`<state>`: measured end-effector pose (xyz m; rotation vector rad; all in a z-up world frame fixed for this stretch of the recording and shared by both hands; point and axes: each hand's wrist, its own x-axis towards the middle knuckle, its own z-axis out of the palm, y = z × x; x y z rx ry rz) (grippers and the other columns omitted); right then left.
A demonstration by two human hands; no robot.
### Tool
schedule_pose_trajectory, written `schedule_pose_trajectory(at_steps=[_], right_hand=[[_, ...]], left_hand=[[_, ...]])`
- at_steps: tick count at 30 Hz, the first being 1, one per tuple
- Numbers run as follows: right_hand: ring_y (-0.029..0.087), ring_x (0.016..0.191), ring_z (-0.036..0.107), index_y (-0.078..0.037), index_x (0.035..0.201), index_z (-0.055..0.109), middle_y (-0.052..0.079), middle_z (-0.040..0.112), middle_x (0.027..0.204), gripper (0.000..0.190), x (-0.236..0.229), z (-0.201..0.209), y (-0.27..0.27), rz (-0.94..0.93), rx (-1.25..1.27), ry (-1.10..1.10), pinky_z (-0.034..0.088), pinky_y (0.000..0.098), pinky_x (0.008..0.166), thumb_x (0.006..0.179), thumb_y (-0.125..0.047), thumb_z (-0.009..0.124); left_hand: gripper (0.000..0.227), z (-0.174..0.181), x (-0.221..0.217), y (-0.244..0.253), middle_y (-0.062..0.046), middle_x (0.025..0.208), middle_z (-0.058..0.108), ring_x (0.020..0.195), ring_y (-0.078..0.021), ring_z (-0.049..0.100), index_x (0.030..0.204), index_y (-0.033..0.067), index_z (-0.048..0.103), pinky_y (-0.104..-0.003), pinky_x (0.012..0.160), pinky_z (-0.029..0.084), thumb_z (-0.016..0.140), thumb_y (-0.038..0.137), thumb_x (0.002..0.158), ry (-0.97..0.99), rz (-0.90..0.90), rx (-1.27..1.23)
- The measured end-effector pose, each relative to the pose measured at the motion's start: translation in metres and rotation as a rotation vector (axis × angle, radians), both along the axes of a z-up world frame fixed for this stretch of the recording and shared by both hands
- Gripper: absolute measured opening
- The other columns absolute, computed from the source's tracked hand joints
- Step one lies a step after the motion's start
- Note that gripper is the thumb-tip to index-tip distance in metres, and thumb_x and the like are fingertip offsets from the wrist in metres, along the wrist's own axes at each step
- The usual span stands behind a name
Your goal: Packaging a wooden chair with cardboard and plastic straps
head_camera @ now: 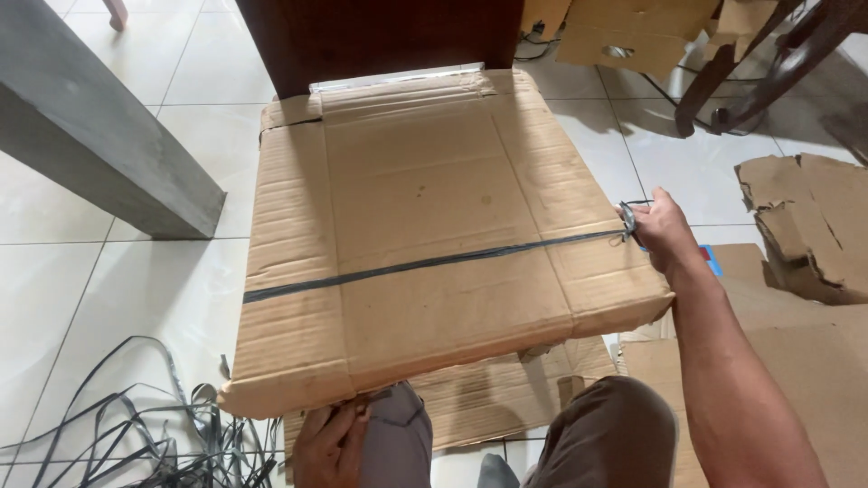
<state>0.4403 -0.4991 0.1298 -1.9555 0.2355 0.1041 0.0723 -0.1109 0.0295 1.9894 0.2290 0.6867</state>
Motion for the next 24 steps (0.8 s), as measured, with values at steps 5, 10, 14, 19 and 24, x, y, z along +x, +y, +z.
schedule_pose_trajectory(at_steps=[5,10,14,19,24], right_hand=[[0.017,0.102,0.063,0.008,0.129,0.052,0.017,0.066,0.117,0.032,0.017,-0.019,-0.002,0.135,0.126,-0.063,0.05,0.0252,0.091,0.105,-0.013,0.057],[0.016,0.093,0.059,0.006,0.149,0.032,0.01,0.061,0.104,0.046,0.022,0.001,0.014,0.105,0.02,-0.121,0.05,0.0288,0.086,0.11,-0.012,0.048],[0.025,0.091,0.066,0.018,0.154,0.024,0.017,0.068,0.091,0.056,0.02,0.017,0.016,0.193,-0.249,-0.331,0.049,0.0303,0.081,0.113,-0.009,0.05],[0.022,0.07,0.065,0.012,0.126,0.066,0.014,0.076,0.098,0.03,0.029,0.035,0.03,0.244,-0.632,-0.448,0.049,0.0327,0.061,0.111,-0.013,0.063],[0.015,0.055,0.058,-0.006,0.106,0.077,0.008,0.076,0.089,0.007,0.023,0.024,0.06,0.145,-0.694,-0.73,0.045,0.0318,0.043,0.112,-0.008,0.075]], left_hand=[[0.032,0.042,-0.007,0.003,-0.003,0.092,0.082,0.055,-0.0077,0.06,0.106,0.0059,0.082,-0.02,0.051,0.047,0.07,-0.004,0.078,0.053,-0.028,-0.094],[0.027,0.03,-0.047,0.037,-0.004,0.08,0.074,0.06,-0.0104,0.065,0.122,0.0108,0.072,-0.026,0.054,0.06,0.059,0.027,0.104,-0.277,0.166,-0.725],[0.022,0.076,-0.056,0.07,0.004,0.08,0.06,0.075,-0.0092,0.062,0.132,0.0159,0.066,-0.021,0.075,0.058,0.047,0.019,0.12,-0.227,0.715,-0.552],[0.027,0.133,-0.029,0.138,-0.006,0.092,0.061,0.081,-0.0149,0.061,0.143,-0.0067,0.06,-0.024,0.082,0.058,0.043,-0.001,0.122,-0.251,0.626,-0.134],[0.025,0.177,0.045,0.163,-0.017,0.092,0.069,0.041,-0.0089,0.022,0.14,-0.016,0.066,-0.023,0.04,0.016,0.048,-0.009,0.123,-0.256,0.369,0.327]])
